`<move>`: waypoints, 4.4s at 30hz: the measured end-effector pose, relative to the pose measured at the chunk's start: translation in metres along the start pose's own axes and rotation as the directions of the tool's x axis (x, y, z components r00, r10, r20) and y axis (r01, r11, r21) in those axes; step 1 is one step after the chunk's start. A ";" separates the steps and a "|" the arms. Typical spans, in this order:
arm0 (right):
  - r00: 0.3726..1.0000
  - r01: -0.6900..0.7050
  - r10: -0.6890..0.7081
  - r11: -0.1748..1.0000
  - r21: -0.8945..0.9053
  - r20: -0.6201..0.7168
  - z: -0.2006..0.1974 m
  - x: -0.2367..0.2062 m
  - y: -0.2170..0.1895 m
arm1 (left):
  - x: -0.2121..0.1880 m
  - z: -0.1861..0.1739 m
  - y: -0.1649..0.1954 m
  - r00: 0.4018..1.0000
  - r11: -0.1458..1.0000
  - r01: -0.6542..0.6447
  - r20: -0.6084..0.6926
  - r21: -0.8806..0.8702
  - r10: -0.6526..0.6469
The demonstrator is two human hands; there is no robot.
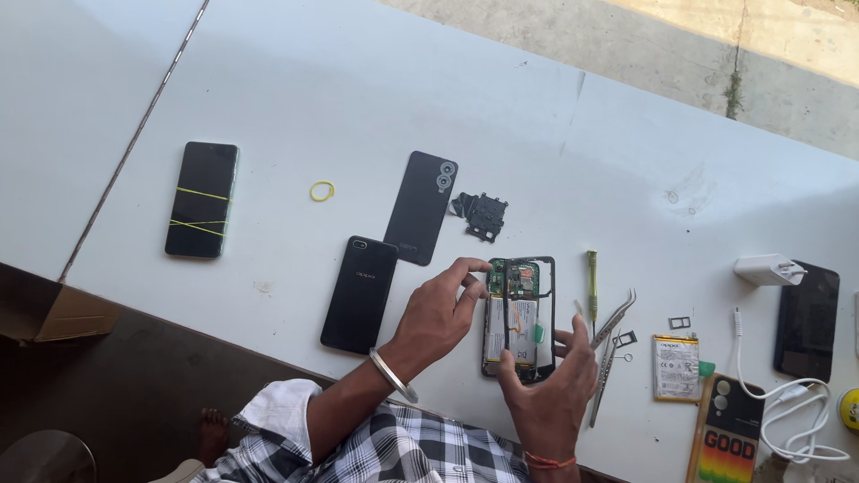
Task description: The person cleans a smartphone motherboard with a spray and cloth, then reassembles the phone by placing the motherboard and battery into the chassis and connecting the ribbon cables.
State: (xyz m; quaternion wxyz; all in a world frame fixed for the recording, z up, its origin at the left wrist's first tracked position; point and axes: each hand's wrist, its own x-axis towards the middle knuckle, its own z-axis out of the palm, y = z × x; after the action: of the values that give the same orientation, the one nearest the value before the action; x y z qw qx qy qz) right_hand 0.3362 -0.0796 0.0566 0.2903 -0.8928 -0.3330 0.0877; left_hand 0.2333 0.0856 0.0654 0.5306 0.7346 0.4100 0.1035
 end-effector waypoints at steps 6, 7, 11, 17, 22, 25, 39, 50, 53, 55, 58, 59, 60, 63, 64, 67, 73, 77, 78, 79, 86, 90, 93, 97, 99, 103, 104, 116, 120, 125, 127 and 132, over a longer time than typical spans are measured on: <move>0.997 0.077 -0.073 0.982 -0.172 0.034 0.017 0.010 -0.009 | -0.001 -0.003 -0.008 0.993 0.973 0.093 0.087 -0.210 -0.076; 0.996 0.088 -0.085 0.977 -0.194 0.028 0.019 0.011 -0.010 | 0.000 -0.002 -0.009 0.996 0.978 0.070 0.077 -0.198 -0.055; 0.993 0.118 -0.112 0.967 -0.226 0.042 0.018 0.011 -0.009 | 0.004 0.003 -0.011 0.999 0.991 0.015 0.037 -0.134 -0.010; 0.970 0.243 -0.242 0.956 -0.163 0.024 0.012 0.005 -0.012 | 0.009 -0.003 -0.008 0.986 0.916 0.159 0.097 -0.369 -0.132; 0.962 0.272 -0.272 0.958 -0.088 0.012 0.012 0.009 -0.017 | 0.014 -0.008 -0.005 0.981 0.899 0.192 0.111 -0.395 -0.161; 0.959 0.281 -0.283 0.957 -0.078 -0.019 0.010 0.011 -0.017 | 0.014 -0.009 -0.005 0.993 0.901 0.098 0.106 -0.422 -0.059; 0.963 0.263 -0.264 0.964 -0.031 -0.050 0.022 0.017 -0.009 | 0.023 -0.008 -0.010 0.992 0.975 -0.110 -0.079 -0.193 0.096; 0.956 0.291 -0.292 0.956 -0.050 -0.026 0.012 0.020 -0.025 | 0.036 -0.011 -0.007 0.998 0.993 -0.019 -0.057 -0.117 0.012; 0.947 0.312 -0.315 0.948 -0.059 -0.059 0.011 0.021 -0.026 | 0.041 -0.014 -0.010 0.988 0.988 -0.122 -0.102 -0.097 0.113; 0.953 0.296 -0.296 0.955 -0.008 -0.069 0.010 0.021 -0.023 | 0.043 -0.016 -0.010 0.969 0.972 -0.231 -0.096 -0.045 0.226; 0.990 0.130 -0.125 0.988 0.084 -0.061 0.004 0.021 -0.010 | 0.042 -0.017 -0.007 0.946 0.941 -0.324 0.036 0.101 0.322; 0.997 0.053 -0.047 0.992 0.116 -0.055 0.001 0.022 -0.004 | 0.043 -0.017 -0.005 0.954 0.943 -0.294 0.108 0.156 0.279; 0.995 0.035 -0.018 0.982 0.186 -0.094 -0.002 0.024 0.002 | 0.042 -0.017 -0.003 0.957 0.941 -0.264 0.177 0.211 0.228; 0.985 -0.010 0.068 0.939 0.343 -0.156 -0.008 0.028 0.021 | 0.041 -0.017 0.002 0.961 0.939 -0.247 0.188 0.240 0.205; 0.985 -0.023 0.083 0.932 0.362 -0.152 -0.010 0.029 0.025 | 0.041 -0.017 0.003 0.959 0.935 -0.258 0.183 0.242 0.218; 0.988 -0.066 0.115 0.921 0.384 -0.107 -0.011 0.025 0.030 | 0.038 -0.016 0.005 0.955 0.928 -0.281 0.168 0.245 0.245; 1.000 0.006 -0.002 0.988 0.156 -0.028 -0.005 0.012 0.013 | 0.034 -0.012 0.003 0.956 0.936 -0.286 0.122 0.206 0.266; 0.978 0.207 -0.206 0.978 0.031 -0.030 0.005 0.012 0.002 | 0.030 -0.010 0.000 0.977 0.972 -0.215 0.015 0.097 0.215; 0.979 0.202 -0.201 0.979 0.029 -0.025 0.008 0.012 0.000 | 0.029 -0.009 0.000 0.987 0.984 -0.159 -0.002 0.079 0.160; 0.980 0.197 -0.196 0.980 0.026 -0.021 0.012 0.013 -0.001 | 0.028 -0.009 0.000 0.983 0.981 -0.181 -0.020 0.068 0.182; 0.982 0.186 -0.186 0.982 -0.045 -0.012 0.027 0.018 0.002 | 0.028 -0.011 0.005 0.994 0.993 -0.111 -0.012 0.039 0.112; 0.986 0.168 -0.167 0.984 -0.060 0.012 0.028 0.017 0.004 | 0.029 -0.010 0.005 0.997 0.998 -0.068 -0.024 0.011 0.068; 0.984 0.179 -0.179 0.983 -0.050 0.015 0.026 0.013 0.005 | 0.031 -0.008 0.002 0.983 0.984 -0.173 -0.051 0.040 0.175; 0.975 0.220 -0.220 0.974 -0.044 0.006 0.024 0.008 0.006 | 0.031 -0.005 -0.001 0.987 0.985 -0.156 -0.023 0.075 0.158; 0.975 0.223 -0.222 0.973 -0.057 0.015 0.023 0.007 0.007 | 0.032 -0.005 -0.003 0.991 0.986 -0.135 0.005 0.094 0.135; 0.974 0.223 -0.221 0.972 -0.069 0.040 0.022 0.005 0.010 | 0.032 -0.005 -0.004 0.984 0.979 -0.175 -0.001 0.104 0.176; 0.975 0.223 -0.220 0.972 -0.071 0.041 0.021 0.004 0.011 | 0.033 -0.005 -0.004 0.982 0.977 -0.188 -0.003 0.101 0.189; 0.969 0.247 -0.244 0.967 -0.069 0.049 0.018 -0.004 0.015 | 0.034 -0.004 -0.003 0.987 0.979 -0.161 0.012 0.128 0.160; 0.968 0.248 -0.245 0.966 -0.077 0.050 0.017 -0.005 0.015 | 0.033 -0.004 -0.002 0.985 0.975 -0.174 0.013 0.138 0.174; 0.971 0.236 -0.234 0.970 -0.053 0.045 0.015 -0.006 0.014 | 0.033 -0.005 0.000 0.985 0.974 -0.173 0.028 0.147 0.171; 0.964 0.266 -0.266 0.963 -0.035 0.017 0.013 -0.005 0.015 | 0.032 -0.005 0.001 0.986 0.976 -0.166 0.030 0.143 0.163; 0.968 0.248 -0.247 0.968 0.032 -0.044 0.011 -0.007 0.019 | 0.027 -0.003 0.003 0.979 0.977 -0.203 -0.018 0.065 0.204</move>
State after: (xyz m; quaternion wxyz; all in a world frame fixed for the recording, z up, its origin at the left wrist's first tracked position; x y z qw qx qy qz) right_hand 0.3377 -0.0907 0.0361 0.3222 -0.8402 -0.4343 0.0394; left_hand 0.2505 0.1071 0.0617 0.4888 0.7876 0.3423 0.1534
